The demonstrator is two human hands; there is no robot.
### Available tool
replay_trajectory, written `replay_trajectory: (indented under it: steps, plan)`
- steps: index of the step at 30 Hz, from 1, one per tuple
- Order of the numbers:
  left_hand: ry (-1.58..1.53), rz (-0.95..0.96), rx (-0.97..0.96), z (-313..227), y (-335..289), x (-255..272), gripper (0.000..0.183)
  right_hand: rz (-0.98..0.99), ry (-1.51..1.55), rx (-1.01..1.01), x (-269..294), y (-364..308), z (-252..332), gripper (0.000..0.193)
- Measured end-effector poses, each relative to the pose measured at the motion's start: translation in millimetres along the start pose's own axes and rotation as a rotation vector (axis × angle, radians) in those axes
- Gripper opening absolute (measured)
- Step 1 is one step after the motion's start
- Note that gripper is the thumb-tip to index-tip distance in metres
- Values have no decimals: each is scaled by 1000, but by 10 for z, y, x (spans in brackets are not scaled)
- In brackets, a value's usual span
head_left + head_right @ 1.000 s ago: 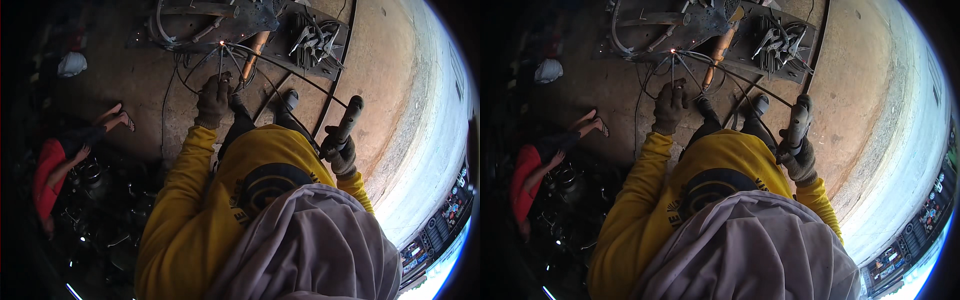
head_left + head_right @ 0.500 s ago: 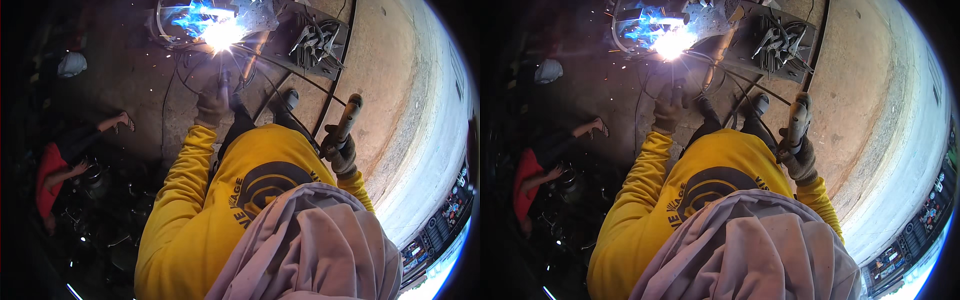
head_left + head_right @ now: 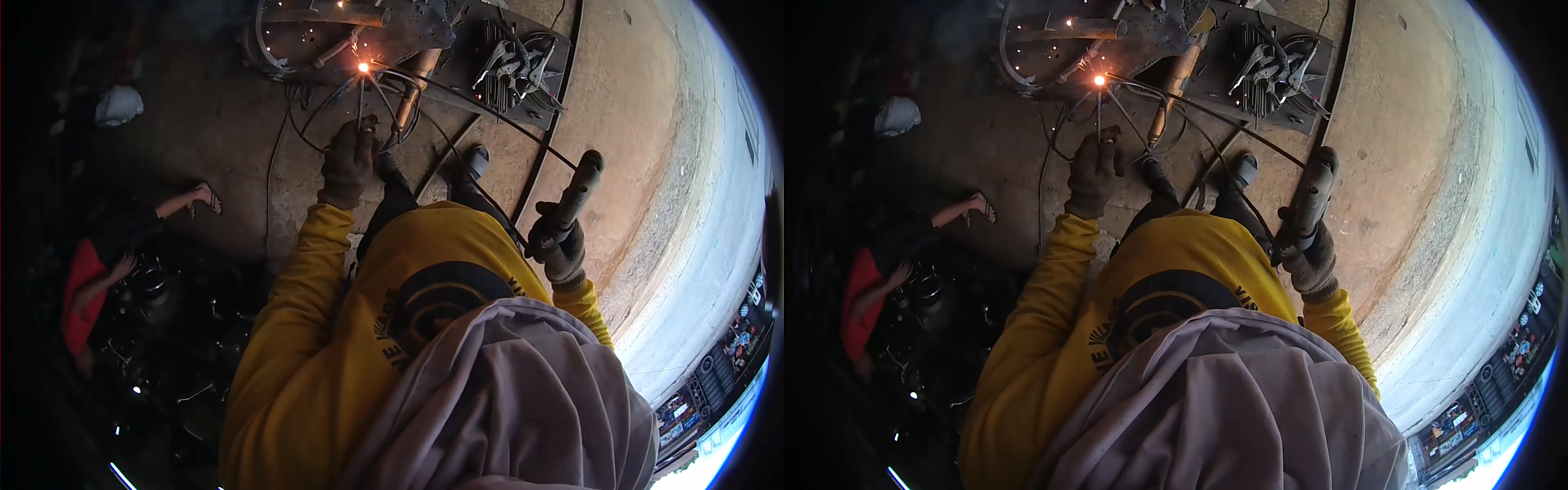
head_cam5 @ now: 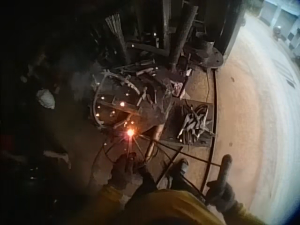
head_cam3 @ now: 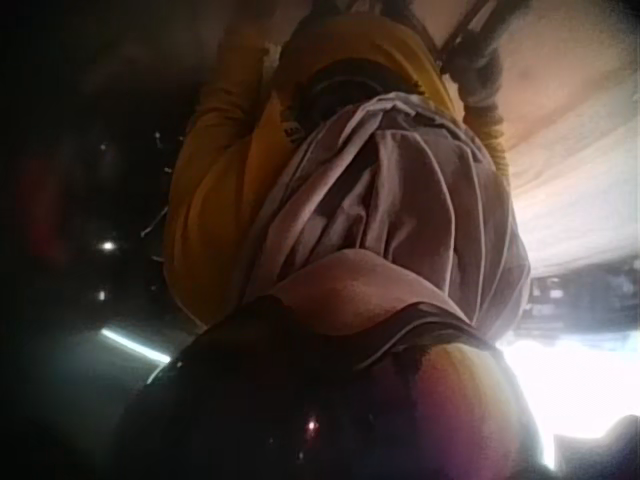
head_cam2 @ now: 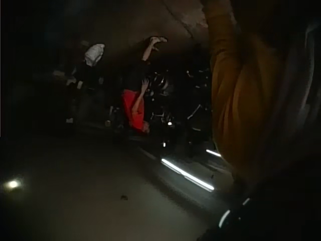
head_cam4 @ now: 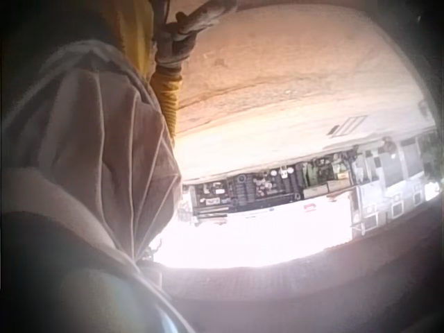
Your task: The person welds several points on a circular metal wire frame using a welding rod tool, holding the frame by hand while wearing gloves.
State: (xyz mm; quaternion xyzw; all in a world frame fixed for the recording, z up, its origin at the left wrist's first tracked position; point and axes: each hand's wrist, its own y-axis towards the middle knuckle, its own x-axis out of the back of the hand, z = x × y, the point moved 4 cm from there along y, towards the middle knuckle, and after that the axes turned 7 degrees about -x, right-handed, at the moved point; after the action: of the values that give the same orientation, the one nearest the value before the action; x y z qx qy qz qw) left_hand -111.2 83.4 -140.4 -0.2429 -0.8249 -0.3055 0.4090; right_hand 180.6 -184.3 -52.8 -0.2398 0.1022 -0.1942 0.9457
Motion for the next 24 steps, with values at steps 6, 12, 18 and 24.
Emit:
replay_trajectory:
  steps: [6, 12, 18, 24]
  plan:
    - [-435, 30, 364, 54, 24, -24, 24, 37, 40, -35, -10, 6, -14, 65]
    - [-422, 44, 387, -45, 108, 56, 24, 27, 34, -23, -31, 17, 15, 63]
    - [-192, 28, 192, 38, 46, -1, 24, 32, 22, -25, -60, 21, 55, 62]
    - [-113, 52, 156, 54, 29, 40, 39, 59, 28, -37, -77, 25, 68, 62]
